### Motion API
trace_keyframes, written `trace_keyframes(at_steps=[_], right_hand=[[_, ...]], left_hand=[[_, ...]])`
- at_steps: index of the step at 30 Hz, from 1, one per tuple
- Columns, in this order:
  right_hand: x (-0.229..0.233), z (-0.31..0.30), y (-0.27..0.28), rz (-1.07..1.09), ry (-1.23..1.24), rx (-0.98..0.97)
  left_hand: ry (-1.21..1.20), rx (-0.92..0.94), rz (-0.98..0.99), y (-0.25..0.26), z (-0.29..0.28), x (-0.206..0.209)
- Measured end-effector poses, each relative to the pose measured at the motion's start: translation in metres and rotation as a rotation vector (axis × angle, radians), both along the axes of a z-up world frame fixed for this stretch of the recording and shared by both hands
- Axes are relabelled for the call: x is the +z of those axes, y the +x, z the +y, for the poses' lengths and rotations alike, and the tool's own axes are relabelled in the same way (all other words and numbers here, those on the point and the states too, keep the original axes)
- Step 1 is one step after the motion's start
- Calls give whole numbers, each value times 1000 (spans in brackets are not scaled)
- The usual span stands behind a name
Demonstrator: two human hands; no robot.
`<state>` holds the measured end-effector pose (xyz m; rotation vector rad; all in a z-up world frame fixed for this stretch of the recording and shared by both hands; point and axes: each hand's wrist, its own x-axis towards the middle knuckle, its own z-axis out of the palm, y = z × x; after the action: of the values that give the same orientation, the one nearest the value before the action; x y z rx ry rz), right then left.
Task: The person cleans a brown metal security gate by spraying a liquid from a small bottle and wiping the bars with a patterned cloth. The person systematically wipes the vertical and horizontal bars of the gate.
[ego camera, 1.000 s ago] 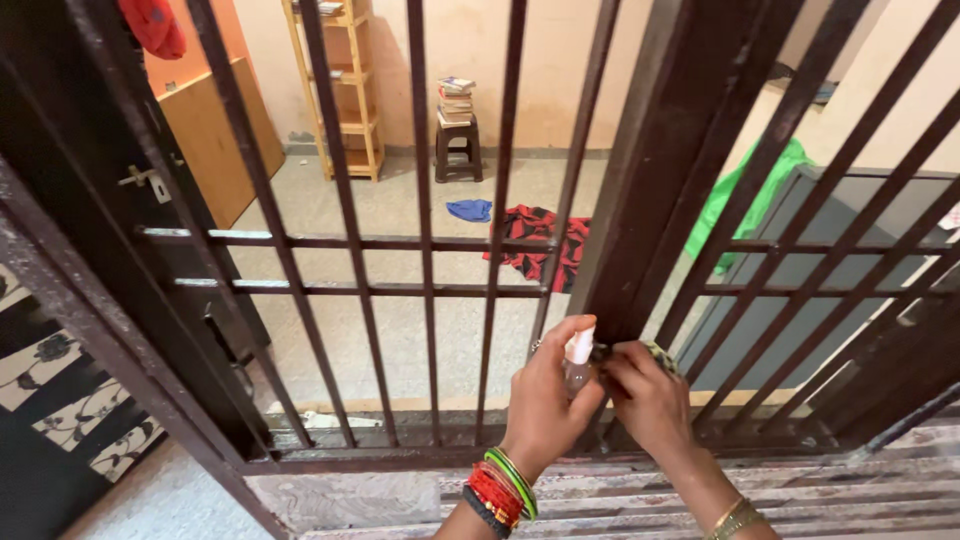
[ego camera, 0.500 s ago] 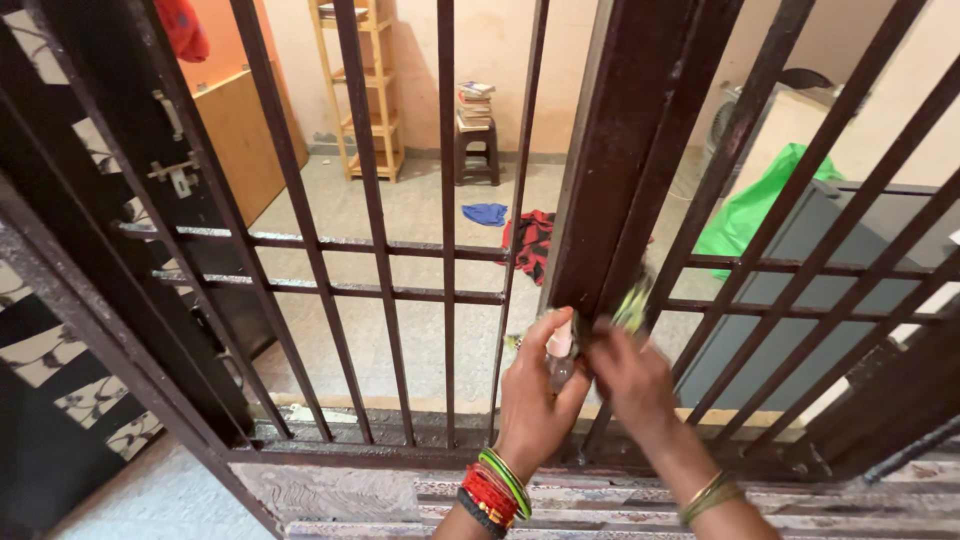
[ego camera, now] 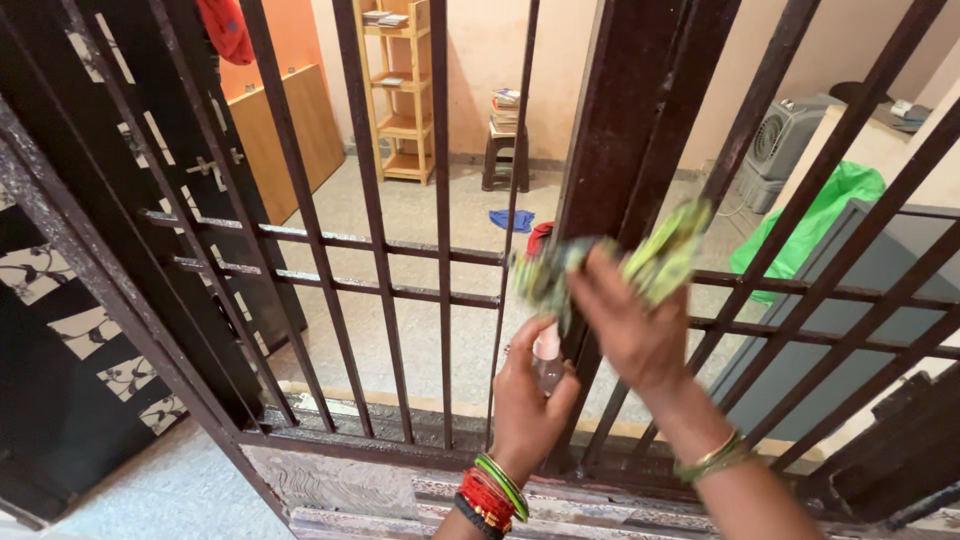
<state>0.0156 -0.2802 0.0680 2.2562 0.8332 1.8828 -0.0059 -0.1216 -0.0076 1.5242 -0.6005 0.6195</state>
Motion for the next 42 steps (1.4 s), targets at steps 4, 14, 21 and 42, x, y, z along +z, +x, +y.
trace_keyframes(at_steps=[4, 14, 21, 42], right_hand=[[-69, -3, -26, 194, -150, 52], [-37, 0, -41, 794, 808, 816], [8, -4, -43, 811, 934, 927], [3, 9, -38, 83, -118, 26]], left_hand=[[53, 61, -53, -1, 7, -2], [-126, -159, -24, -13, -7, 9], [-44, -96, -169, -15, -11, 17], [-68, 18, 43, -15, -12, 11]])
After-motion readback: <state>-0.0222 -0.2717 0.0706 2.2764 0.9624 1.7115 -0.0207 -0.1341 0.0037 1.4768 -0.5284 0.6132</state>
